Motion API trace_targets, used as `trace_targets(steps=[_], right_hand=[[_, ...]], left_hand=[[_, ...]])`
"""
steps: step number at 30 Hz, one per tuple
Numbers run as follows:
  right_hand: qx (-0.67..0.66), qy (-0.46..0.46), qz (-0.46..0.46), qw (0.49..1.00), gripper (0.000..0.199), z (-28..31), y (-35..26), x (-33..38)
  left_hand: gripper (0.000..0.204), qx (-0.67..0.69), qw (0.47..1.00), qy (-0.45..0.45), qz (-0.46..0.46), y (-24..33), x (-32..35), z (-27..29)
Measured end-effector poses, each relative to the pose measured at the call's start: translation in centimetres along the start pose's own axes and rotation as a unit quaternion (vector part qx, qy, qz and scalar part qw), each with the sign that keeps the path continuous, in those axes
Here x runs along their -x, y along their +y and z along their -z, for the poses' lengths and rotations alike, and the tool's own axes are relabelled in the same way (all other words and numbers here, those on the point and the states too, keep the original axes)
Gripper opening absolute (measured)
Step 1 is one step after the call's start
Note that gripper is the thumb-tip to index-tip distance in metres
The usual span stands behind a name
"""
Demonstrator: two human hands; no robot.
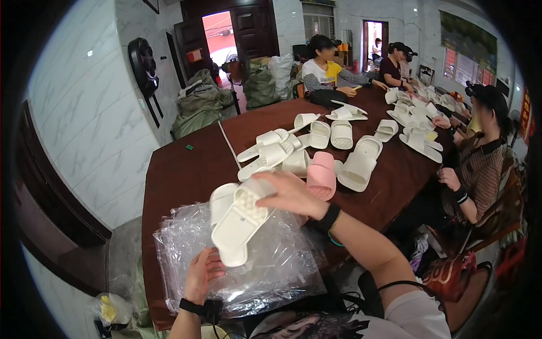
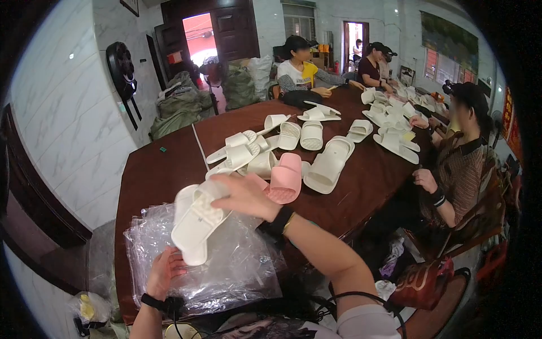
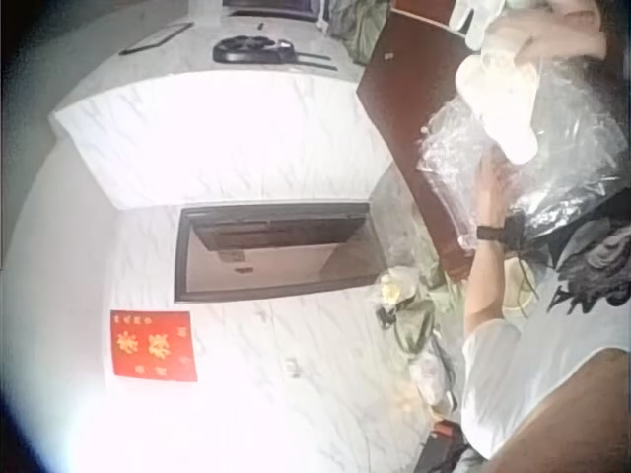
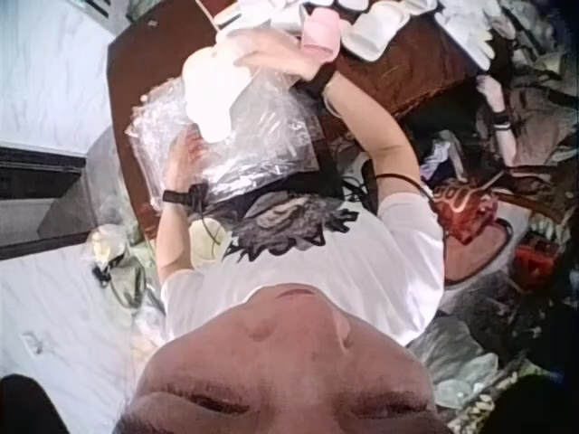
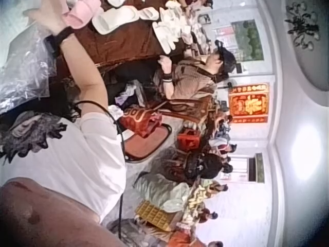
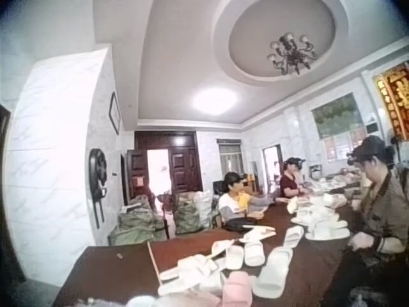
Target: The recorder is packaging pairs of slippers into plastic bags and placing them in large storage sacks.
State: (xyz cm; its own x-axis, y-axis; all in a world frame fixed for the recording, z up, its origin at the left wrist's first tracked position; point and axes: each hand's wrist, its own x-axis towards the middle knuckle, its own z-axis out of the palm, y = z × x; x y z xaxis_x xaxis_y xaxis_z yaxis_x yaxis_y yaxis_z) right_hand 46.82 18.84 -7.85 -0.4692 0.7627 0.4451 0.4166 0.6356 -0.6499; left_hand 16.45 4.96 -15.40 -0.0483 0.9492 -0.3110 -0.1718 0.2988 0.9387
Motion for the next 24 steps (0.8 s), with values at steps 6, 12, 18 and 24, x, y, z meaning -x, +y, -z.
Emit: trace_targets(steps=[6, 12, 18, 24], right_hand=[[-0.092, 0.162, -0.183, 0.965, 0.052, 9.2, 4.6, -3.3], [-0.015, 0.412, -0.195, 0.890, 0.079, 21.0, 11.4, -1.7], [0.000, 0.116, -0.014, 0.993, 0.057, 4.6, 7.8, 1.0], [0.133, -0.285, 0.133, 0.940, 0.058, -6.5, -6.0, 5.4]], left_hand=[[0.045, -0.014, 1.000, 0.013, -0.004, 0.9, 1.6, -0.2], [0.044, 0.012, 1.000, 0.011, 0.010, 0.9, 1.0, -0.2], [0.046, -0.004, 0.999, 0.035, 0.020, 0.8, 1.6, 0.5], [0.042, -0.024, 0.999, -0.019, -0.031, 0.3, 0.8, -0.4]])
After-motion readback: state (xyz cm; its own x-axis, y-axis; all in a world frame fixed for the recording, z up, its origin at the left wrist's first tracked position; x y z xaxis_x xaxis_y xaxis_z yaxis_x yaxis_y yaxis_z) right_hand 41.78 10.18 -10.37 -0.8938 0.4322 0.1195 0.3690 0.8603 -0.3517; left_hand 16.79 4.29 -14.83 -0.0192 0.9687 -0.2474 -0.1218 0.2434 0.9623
